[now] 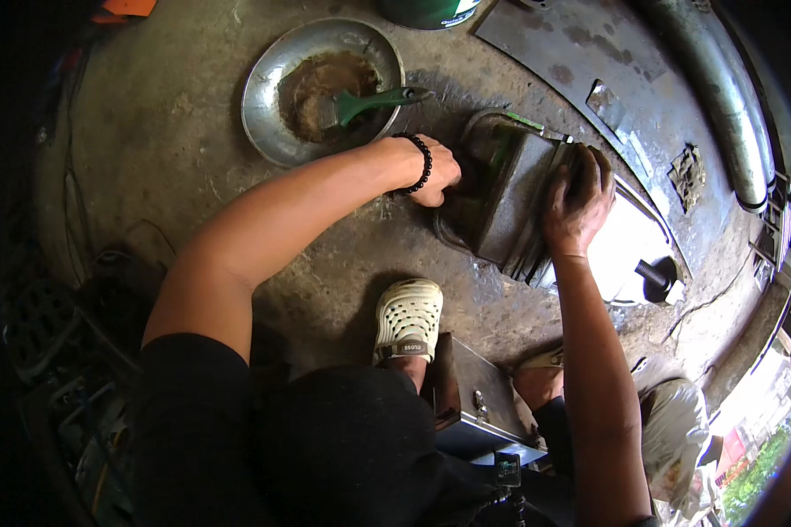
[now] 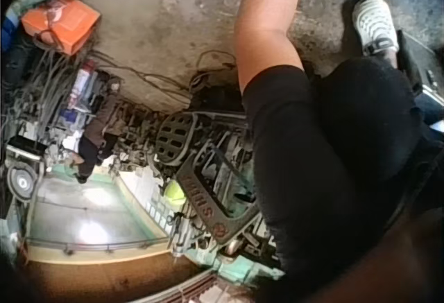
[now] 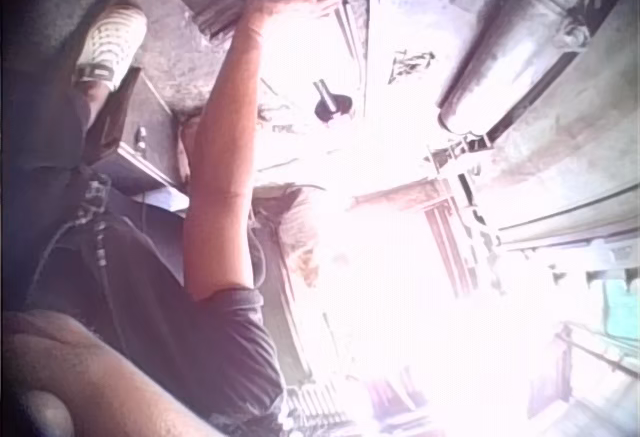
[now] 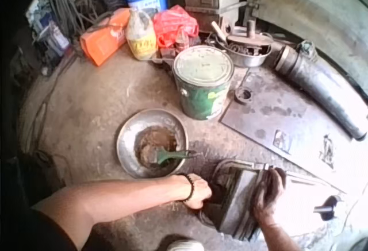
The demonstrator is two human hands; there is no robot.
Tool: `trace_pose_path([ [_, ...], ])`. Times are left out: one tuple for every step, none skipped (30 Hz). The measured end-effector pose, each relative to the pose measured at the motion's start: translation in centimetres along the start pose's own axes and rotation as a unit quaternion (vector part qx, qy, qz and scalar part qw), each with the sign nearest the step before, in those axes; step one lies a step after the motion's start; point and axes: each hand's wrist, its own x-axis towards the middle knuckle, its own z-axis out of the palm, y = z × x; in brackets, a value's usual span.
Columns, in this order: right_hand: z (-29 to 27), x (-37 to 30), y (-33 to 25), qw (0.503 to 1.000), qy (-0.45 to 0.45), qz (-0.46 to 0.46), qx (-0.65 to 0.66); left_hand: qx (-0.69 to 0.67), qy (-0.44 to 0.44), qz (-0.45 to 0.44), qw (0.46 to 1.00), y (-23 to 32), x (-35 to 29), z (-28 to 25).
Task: The person sits on the floor and wipes a metal part clamped in a bench vise with a cloth. They repeatedly rub the surface and edges, occasionally repositioning the cloth and adjusting their grip.
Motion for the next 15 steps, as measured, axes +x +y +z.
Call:
trace_pose_path([
  [0.1,0.2,0.0,1.000,0.001,-0.005,0.005,0.011,0.014,-0.010,1.000,-0.1,0.0,-0.1],
  [0.1,0.2,0.0,1.000,0.002,-0.006,0.006,0.004,0.011,-0.019,1.000,-0.1,-0.2,0.0],
  [0.2,0.3,0.0,1.000,0.003,-0.011,0.004,-0.003,0.009,-0.028,1.000,-0.1,-0.2,0.1],
  [0.2,0.3,0.0,1.000,0.001,-0.009,0.006,-0.011,0.011,-0.036,0.999,0.0,-0.4,0.3],
  [0.2,0.3,0.0,1.000,0.001,-0.008,0.006,-0.013,0.011,-0.049,0.999,0.1,-0.4,0.4],
  [0.2,0.4,0.1,1.000,0.001,-0.008,0.007,-0.015,0.016,-0.063,0.998,0.3,-0.5,0.6],
  [0.2,0.4,0.1,1.000,0.003,-0.010,0.007,-0.019,0.028,-0.076,0.997,0.5,-0.7,0.8],
  [0.2,0.4,0.1,1.000,0.004,-0.012,0.006,-0.027,0.037,-0.085,0.995,0.6,-0.9,1.0],
  [0.2,0.3,0.1,1.000,0.008,-0.014,0.006,-0.036,0.053,-0.093,0.994,0.7,-1.3,1.2],
  [0.2,0.3,0.2,1.000,0.009,-0.017,0.009,-0.045,0.060,-0.105,0.992,0.9,-1.8,1.4],
  [0.2,0.3,0.2,1.000,0.010,-0.020,0.012,-0.042,0.063,-0.118,0.990,1.2,-2.3,1.5],
  [0.2,0.3,0.2,1.000,0.012,-0.023,0.013,-0.022,0.054,-0.148,0.987,1.2,-2.8,1.5],
  [0.2,0.3,0.2,1.000,0.008,-0.019,0.016,-0.005,0.037,-0.174,0.984,1.1,-3.7,1.6],
  [0.2,0.3,0.3,1.000,0.006,-0.016,0.016,0.014,0.027,-0.202,0.979,1.0,-4.6,1.7],
  [0.2,0.3,0.3,1.000,0.010,-0.018,0.014,-0.054,0.075,-0.198,0.976,0.8,-6.2,2.1],
])
